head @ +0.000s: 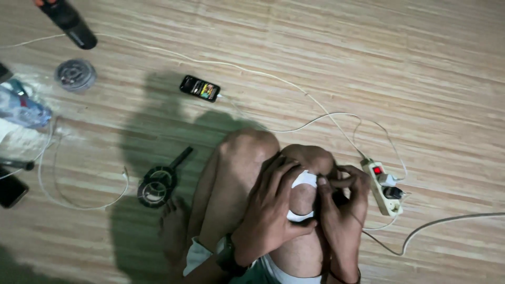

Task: The person sits on the floor and uses a small tool to file the edges of a motorcycle clutch plate after applying a template.

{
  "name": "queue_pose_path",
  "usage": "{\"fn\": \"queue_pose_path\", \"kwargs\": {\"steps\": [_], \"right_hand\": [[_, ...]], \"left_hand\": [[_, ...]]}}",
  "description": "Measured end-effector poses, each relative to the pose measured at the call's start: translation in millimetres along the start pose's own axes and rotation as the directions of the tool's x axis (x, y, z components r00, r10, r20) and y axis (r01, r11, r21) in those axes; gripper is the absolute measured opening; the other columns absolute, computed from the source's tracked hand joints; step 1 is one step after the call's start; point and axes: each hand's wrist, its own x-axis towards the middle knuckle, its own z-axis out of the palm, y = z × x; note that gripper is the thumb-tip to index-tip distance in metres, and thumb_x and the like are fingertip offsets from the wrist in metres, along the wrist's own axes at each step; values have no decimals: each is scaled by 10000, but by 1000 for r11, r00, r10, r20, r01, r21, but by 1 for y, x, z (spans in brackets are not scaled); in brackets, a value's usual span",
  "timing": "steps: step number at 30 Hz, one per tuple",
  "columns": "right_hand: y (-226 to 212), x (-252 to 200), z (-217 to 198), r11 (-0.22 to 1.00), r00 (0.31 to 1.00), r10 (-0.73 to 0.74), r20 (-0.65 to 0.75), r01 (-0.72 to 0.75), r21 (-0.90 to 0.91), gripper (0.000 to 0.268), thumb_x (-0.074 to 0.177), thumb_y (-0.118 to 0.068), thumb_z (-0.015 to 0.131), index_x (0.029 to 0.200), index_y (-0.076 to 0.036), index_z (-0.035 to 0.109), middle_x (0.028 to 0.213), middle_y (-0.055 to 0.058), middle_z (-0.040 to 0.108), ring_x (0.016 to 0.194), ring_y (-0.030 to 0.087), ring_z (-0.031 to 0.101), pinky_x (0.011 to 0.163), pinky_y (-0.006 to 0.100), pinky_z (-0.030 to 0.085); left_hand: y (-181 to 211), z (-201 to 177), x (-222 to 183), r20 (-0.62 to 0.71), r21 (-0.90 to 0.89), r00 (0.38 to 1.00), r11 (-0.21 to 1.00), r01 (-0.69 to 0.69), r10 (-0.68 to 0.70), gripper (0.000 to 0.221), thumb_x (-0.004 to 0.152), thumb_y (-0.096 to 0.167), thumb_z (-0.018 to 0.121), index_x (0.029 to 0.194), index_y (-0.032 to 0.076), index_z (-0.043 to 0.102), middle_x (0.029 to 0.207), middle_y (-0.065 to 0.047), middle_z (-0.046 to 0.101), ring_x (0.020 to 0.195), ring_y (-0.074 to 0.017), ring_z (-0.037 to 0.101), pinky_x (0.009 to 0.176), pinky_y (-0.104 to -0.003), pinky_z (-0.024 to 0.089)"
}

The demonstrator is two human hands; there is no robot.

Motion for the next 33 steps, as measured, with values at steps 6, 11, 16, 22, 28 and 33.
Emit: {"fn": "queue_pose_path", "kwargs": {"steps": [6,11,16,22,28,33], "right_hand": [[11,-17,-9,992,992,122,-13,-122,22,236,899,-24,713,1084,31,576,1217,134,552,1113,229,564,1029,342,477],[33,-37,-20,990,989,144,-21,-144,-7,205,878,-44,729,830,-2,534,1275,139,565,1151,247,577,1013,369,488],[45,-15,-5,999,998,31,-46,-29,38,229,869,3,733,789,-17,520,1259,136,579,1198,258,584,1062,382,475],[66,-17,0,1000,998,-19,-67,21,22,226,878,-24,734,788,-12,527,1196,148,554,1152,268,581,1008,391,493],[109,-45,-3,999,980,-50,-194,49,-10,331,785,-14,798,642,-8,499,1153,202,615,1038,272,607,943,381,514],[90,-20,3,1000,989,-21,-148,21,-8,214,807,-16,789,697,11,607,1212,147,598,1109,258,617,963,368,534]], "left_hand": [[2,0,3,-44,-14,999,1000,-15,14,1006,621,281,936,1444,-18,440,1430,-219,490,1388,-447,451,1176,-552,366],[-1,7,0,-57,5,998,1000,-6,6,1015,596,285,949,1424,-21,448,1440,-226,474,1412,-457,423,1185,-556,347],[1,2,1,-40,9,999,1000,-20,20,1034,612,283,929,1449,-50,423,1476,-263,452,1405,-480,403,1185,-550,314],[-4,4,1,8,-36,1000,999,-12,12,992,639,295,882,1453,-24,410,1465,-238,440,1400,-470,391,1169,-581,288],[-10,6,-1,-3,-5,999,999,-34,34,1022,627,304,901,1473,9,410,1478,-246,428,1428,-476,365,1165,-598,307],[-17,11,0,13,-8,999,999,-34,34,1057,610,313,922,1485,26,402,1473,-196,443,1410,-438,384,1144,-563,342]]}}
